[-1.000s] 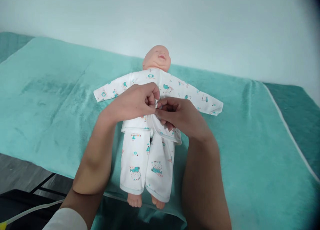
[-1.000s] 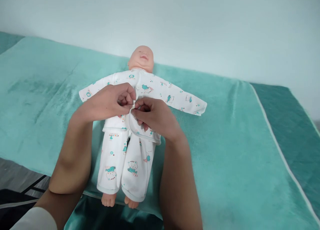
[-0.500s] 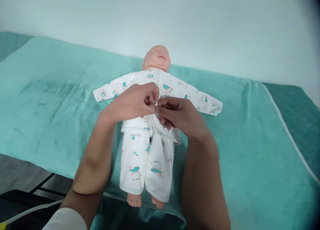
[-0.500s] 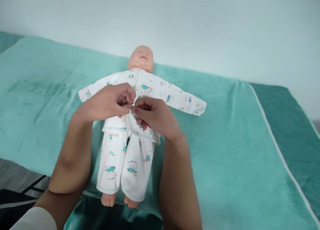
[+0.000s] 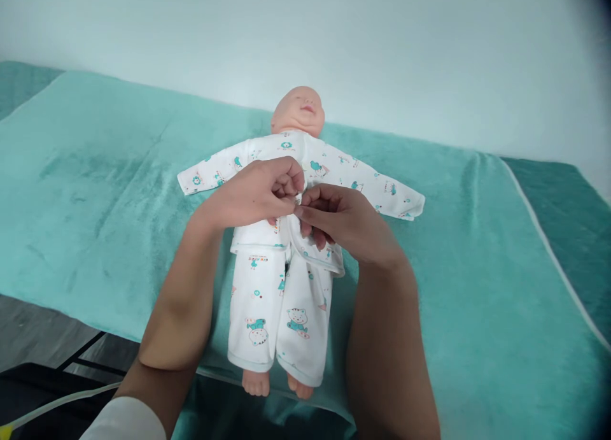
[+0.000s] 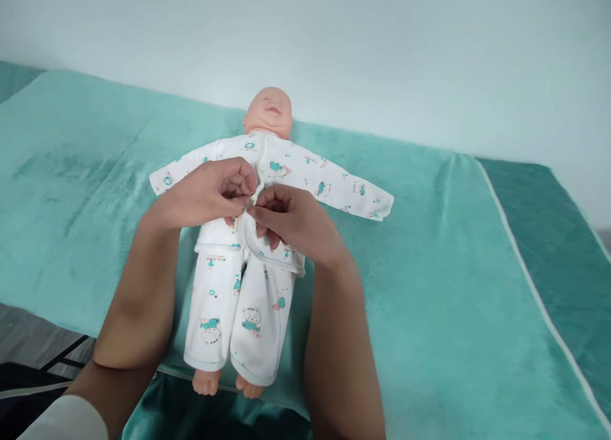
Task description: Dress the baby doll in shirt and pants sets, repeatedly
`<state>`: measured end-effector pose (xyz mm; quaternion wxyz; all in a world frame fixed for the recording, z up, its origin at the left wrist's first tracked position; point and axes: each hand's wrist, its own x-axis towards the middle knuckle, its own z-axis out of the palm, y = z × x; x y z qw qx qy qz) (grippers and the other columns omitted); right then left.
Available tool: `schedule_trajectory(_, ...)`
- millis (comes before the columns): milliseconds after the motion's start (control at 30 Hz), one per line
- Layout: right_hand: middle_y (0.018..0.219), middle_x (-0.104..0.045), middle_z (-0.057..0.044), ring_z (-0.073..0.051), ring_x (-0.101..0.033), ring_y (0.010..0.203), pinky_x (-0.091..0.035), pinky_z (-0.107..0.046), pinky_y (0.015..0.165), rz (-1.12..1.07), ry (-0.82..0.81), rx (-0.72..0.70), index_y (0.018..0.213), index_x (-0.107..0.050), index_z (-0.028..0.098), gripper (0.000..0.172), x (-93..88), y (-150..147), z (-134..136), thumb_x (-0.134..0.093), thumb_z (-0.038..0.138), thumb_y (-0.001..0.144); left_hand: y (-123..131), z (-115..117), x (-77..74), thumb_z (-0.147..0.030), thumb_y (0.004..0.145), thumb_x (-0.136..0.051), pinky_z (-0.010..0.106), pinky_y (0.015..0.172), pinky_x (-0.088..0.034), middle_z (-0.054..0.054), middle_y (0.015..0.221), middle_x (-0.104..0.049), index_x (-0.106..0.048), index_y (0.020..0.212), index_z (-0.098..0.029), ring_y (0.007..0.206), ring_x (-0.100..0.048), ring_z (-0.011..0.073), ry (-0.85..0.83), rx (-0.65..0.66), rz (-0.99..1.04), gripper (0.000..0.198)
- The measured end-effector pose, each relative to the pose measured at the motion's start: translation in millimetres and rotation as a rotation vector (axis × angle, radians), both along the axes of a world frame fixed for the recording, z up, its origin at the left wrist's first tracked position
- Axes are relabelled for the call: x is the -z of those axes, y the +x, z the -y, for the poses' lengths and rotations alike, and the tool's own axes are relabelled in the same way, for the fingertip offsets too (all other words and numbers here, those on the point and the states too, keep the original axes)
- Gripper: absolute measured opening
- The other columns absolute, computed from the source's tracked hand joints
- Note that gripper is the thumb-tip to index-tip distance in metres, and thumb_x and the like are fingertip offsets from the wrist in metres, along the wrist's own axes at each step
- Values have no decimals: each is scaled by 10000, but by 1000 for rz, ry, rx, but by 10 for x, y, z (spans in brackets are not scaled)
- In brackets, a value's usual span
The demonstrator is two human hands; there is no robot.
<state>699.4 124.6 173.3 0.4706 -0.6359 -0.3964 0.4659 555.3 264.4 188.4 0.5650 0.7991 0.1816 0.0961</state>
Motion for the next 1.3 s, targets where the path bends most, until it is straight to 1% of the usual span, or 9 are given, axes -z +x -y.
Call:
schedule_trajectory(133, 601, -681, 29, -72, -545, 428, -325, -196, 408, -18, 7, 8, 828, -603, 199, 361, -13, 0, -4, -831, 479, 825, 11, -10, 33, -115, 724, -642, 210, 538, -514, -41, 721, -611, -590, 909, -226, 618, -584, 91, -41, -8, 28, 222)
schedule_trajectory(500, 628, -697, 24, -75, -548, 418, -330, -210, 413, -39, 29, 1, 860, -624, 203, 218, 28, 19, 6, -689, 403, 919, 18, -52, 52, -91, 698, -615, 230, 574, -537, -37, 733, -601, -599, 882, -219, 629, -577, 91, -114, 21, 54, 224)
schedule_trajectory(667, 638, -703, 19, -75, -550, 420, -328, -213, 413, -38, 48, -12, 824, -611, 204, 260, 33, 31, 5, -681, 429, 932, -6, -61, 32, -79, 718, -620, 235, 572, -552, -49, 685, -590, -600, 861, -215, 572, -576, 83, -137, 44, 55, 199)
schedule_trajectory(800, 646, -705, 12, -75, -551, 416, -321, -215, 403, -38, 57, -3, 792, -607, 201, 311, 46, 32, 4, -668, 463, 948, -51, -88, -14, -96, 754, -648, 209, 531, -531, -28, 688, -645, -675, 908, -199, 565, -610, 87, -134, 99, -2, 187)
schedule_trajectory(900, 650, -692, 13, -87, -538, 407, -303, -227, 383, -48, 106, 75, 820, -610, 213, 311, 80, 34, 0, -701, 493, 921, -101, -114, -51, -124, 779, -674, 188, 479, -489, 4, 718, -703, -704, 891, -187, 578, -633, 96, -132, 167, -50, 132)
schedule_trajectory(1000, 662, -660, 17, -95, -512, 426, -311, -244, 388, -37, 210, 263, 801, -564, 236, 328, 113, 23, -21, -712, 513, 898, -139, -128, -59, -159, 812, -700, 198, 481, -499, 32, 750, -738, -710, 873, -175, 595, -656, 107, -148, 191, -35, 64)
schedule_trajectory(1133, 723, -618, 15, -116, -553, 545, -425, -264, 490, -9, 387, 521, 810, -531, 256, 263, 158, -4, -74, -679, 447, 915, -122, -132, -5, -215, 883, -702, 226, 585, -569, 36, 807, -761, -728, 938, -172, 642, -679, 105, -87, -13, 140, 74)
schedule_trajectory(1233, 817, -639, -1, -144, -642, 731, -522, -276, 647, 39, 476, 628, 836, -548, 260, 209, 231, -15, -133, -664, 406, 928, -63, -136, 64, -214, 933, -655, 262, 739, -617, 37, 969, -794, -743, 975, -195, 851, -744, 134, 12, -194, 309, 99)
schedule_trajectory(1300, 907, -679, -9, -166, -683, 882, -562, -303, 783, 84, 564, 654, 855, -578, 259, 170, 299, -16, -182, -652, 387, 940, -18, -133, 107, -178, 949, -618, 291, 843, -619, 26, 1050, -803, -758, 990, -208, 1003, -751, 156, 78, -242, 404, 148)
